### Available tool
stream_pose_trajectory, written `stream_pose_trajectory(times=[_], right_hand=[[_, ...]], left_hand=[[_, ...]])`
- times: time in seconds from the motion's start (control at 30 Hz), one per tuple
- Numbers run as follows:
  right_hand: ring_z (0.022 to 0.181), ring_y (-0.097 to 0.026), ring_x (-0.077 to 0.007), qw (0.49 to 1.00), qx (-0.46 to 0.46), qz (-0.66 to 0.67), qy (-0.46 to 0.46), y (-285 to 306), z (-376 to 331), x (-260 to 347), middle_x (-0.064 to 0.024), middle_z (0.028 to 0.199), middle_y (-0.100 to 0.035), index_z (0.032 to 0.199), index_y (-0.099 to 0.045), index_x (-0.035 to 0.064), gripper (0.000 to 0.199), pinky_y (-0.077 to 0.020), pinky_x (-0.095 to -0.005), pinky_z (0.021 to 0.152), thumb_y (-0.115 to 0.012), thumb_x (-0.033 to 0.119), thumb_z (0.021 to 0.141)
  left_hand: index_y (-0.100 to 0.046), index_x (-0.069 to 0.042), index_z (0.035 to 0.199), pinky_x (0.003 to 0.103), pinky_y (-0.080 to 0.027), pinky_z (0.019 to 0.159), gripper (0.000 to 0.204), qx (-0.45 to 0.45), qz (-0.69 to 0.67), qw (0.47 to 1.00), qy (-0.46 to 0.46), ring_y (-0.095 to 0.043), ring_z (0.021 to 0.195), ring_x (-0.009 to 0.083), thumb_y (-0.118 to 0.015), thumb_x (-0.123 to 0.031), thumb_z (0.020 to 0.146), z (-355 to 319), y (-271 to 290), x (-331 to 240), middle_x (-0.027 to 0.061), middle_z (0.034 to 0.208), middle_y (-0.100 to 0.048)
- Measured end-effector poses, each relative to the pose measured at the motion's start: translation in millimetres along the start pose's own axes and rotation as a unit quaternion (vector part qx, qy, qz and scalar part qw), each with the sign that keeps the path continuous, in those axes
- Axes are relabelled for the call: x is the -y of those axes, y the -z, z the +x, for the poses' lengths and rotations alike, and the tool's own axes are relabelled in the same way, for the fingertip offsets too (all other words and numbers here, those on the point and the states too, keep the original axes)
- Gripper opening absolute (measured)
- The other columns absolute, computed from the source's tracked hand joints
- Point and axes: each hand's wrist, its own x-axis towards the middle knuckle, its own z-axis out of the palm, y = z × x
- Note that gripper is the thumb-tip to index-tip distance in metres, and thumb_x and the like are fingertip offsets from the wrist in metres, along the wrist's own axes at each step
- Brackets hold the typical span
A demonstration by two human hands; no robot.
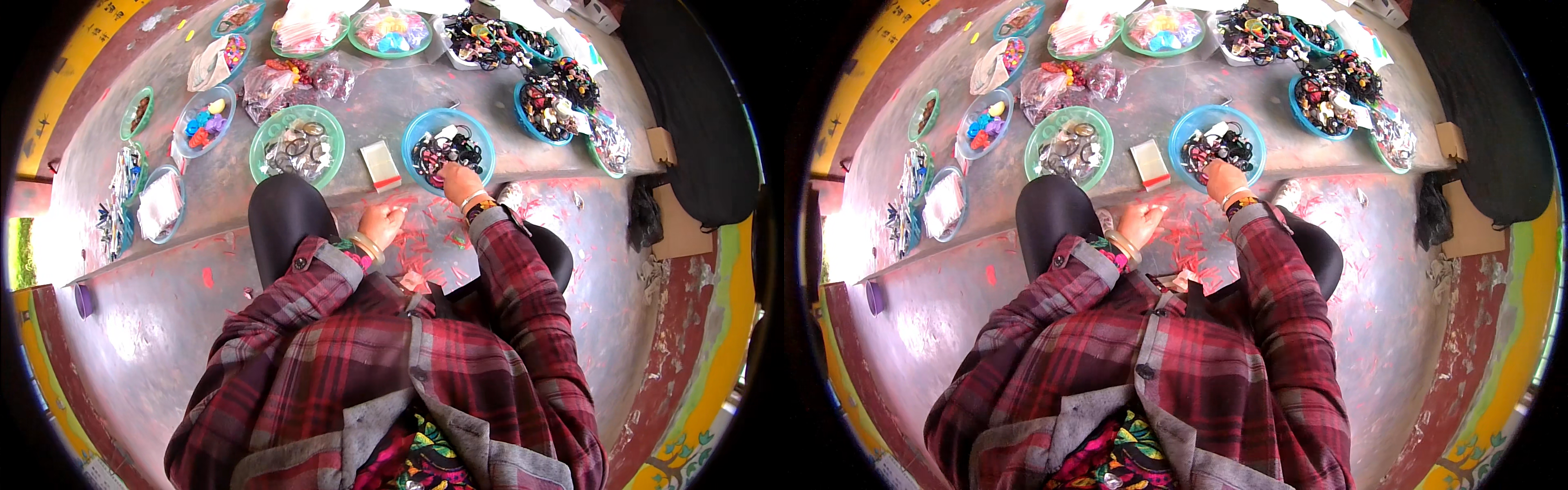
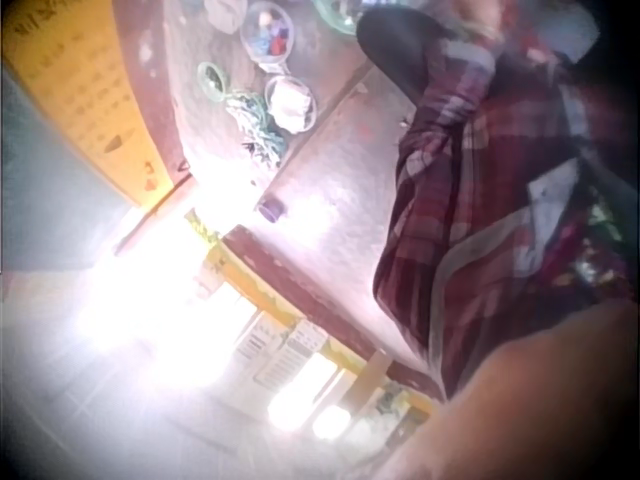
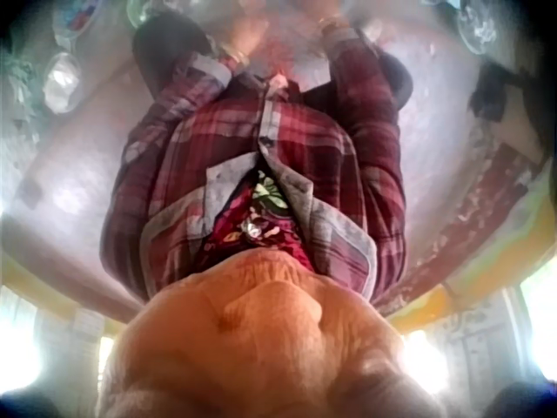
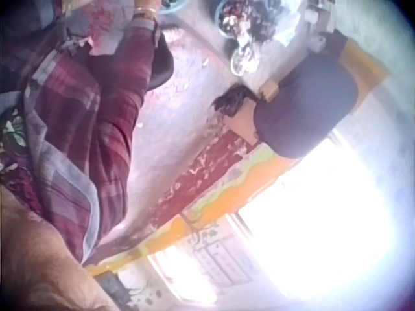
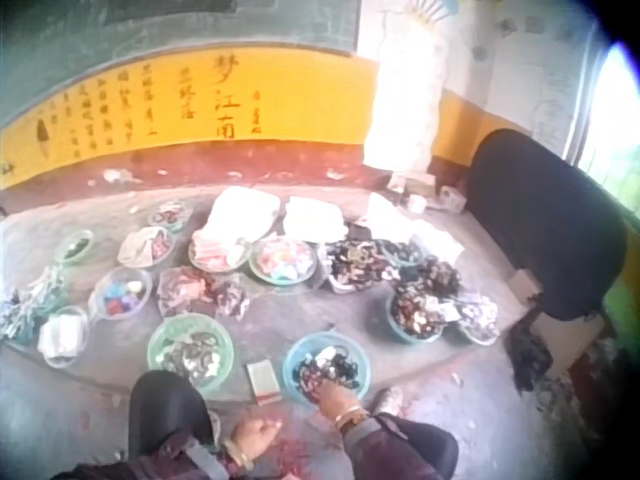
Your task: The person sits on the floor and repeatedly picks up small hair accessories from a blue bowl, places them into clear plastic bags, and sets the packaged items aside. The workspace includes several bowls of colorful hair accessories and a stack of plastic bags.
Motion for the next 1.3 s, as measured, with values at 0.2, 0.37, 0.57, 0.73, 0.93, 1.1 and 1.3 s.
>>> stream_pose_trajectory(times=[0.2, 0.37, 0.57, 0.73, 0.93, 1.1, 1.3], right_hand=[[0.089, -0.055, -0.0308, 0.992, 0.113, -0.002, 0.052, -14, 24, -4, -0.0178, 0.099, -0.055, 0.101, -0.053, 0.0099, 0.027, -0.044, -0.0386, 0.076, -0.043, 0.008, 0.076], [0.091, -0.053, -0.032, 0.994, 0.096, -0.028, 0.04, -28, 36, -14, -0.0173, 0.096, -0.054, 0.102, -0.049, 0.0072, 0.027, -0.0433, -0.0391, 0.077, -0.045, 0.007, 0.075], [0.086, -0.055, -0.0302, 0.997, 0.005, -0.07, 0.038, -36, 32, -24, -0.0159, 0.087, -0.056, 0.085, -0.058, 0.0062, 0.016, -0.0443, -0.0377, 0.074, -0.048, 0.009, 0.073], [0.075, -0.058, -0.0303, 0.992, -0.058, 0.096, -0.056, -7, 34, -15, -0.0137, 0.078, -0.06, 0.083, -0.063, 0.0111, 0.016, -0.0464, -0.0375, 0.068, -0.053, 0.017, 0.071], [0.058, -0.058, -0.0147, 0.866, -0.003, 0.49, -0.103, 44, 18, -4, -0.0057, 0.066, -0.06, 0.079, -0.061, 0.0021, 0.014, -0.045, -0.0251, 0.053, -0.054, 0.015, 0.077], [0.056, -0.055, -0.0082, 0.778, 0.077, 0.619, -0.068, 94, -33, 39, -0.0021, 0.072, -0.06, 0.089, -0.057, 0.0038, 0.012, -0.0424, -0.0191, 0.051, -0.05, 0.011, 0.083], [0.057, -0.055, -0.0083, 0.746, 0.104, 0.656, -0.041, 73, -83, 56, -0.0022, 0.074, -0.06, 0.092, -0.055, 0.0029, 0.013, -0.0423, -0.02, 0.051, -0.048, 0.01, 0.083]], left_hand=[[-0.06, 0.007, 0.079, 0.024, -0.048, 0.05, 0.022, 0.035, -0.055, 0.997, 0.044, -0.054, 0.056, 0.0086, -0.052, -0.014, 0.081, -11, 2, -31, 0.0006, 0.062, -0.053], [-0.058, 0.001, 0.069, 0.033, -0.04, 0.047, 0.028, 0.015, 0.012, 1.0, -0.014, -0.055, 0.047, 0.0218, -0.052, -0.025, 0.077, -10, 0, -19, 0.016, 0.053, -0.053], [-0.059, 0.004, 0.075, 0.029, -0.043, 0.049, 0.026, 0.035, 0.048, 0.998, -0.003, -0.054, 0.054, 0.0163, -0.051, -0.021, 0.079, -6, -2, -12, 0.0106, 0.059, -0.054], [-0.058, 0.001, 0.068, 0.037, -0.041, 0.05, 0.03, -0.008, -0.041, 0.998, -0.042, -0.055, 0.052, 0.0316, -0.051, -0.027, 0.076, 1, -13, 23, 0.0209, 0.058, -0.052], [-0.059, 0.001, 0.071, 0.036, -0.043, 0.055, 0.029, -0.001, 0.025, 0.999, -0.02, -0.058, 0.059, 0.0295, -0.05, -0.026, 0.074, 1, -3, 11, 0.019, 0.06, -0.055], [-0.06, 0.001, 0.071, 0.037, -0.043, 0.054, 0.028, 0.02, 0.007, 0.999, 0.035, -0.058, 0.056, 0.0284, -0.051, -0.025, 0.073, -4, 4, -6, 0.0179, 0.059, -0.056], [-0.061, 0.002, 0.088, 0.027, -0.048, 0.05, 0.021, 0.068, -0.038, 0.989, 0.129, -0.06, 0.062, 0.0139, -0.047, -0.013, 0.082, -10, 3, -38, 0.0084, 0.076, -0.062]])
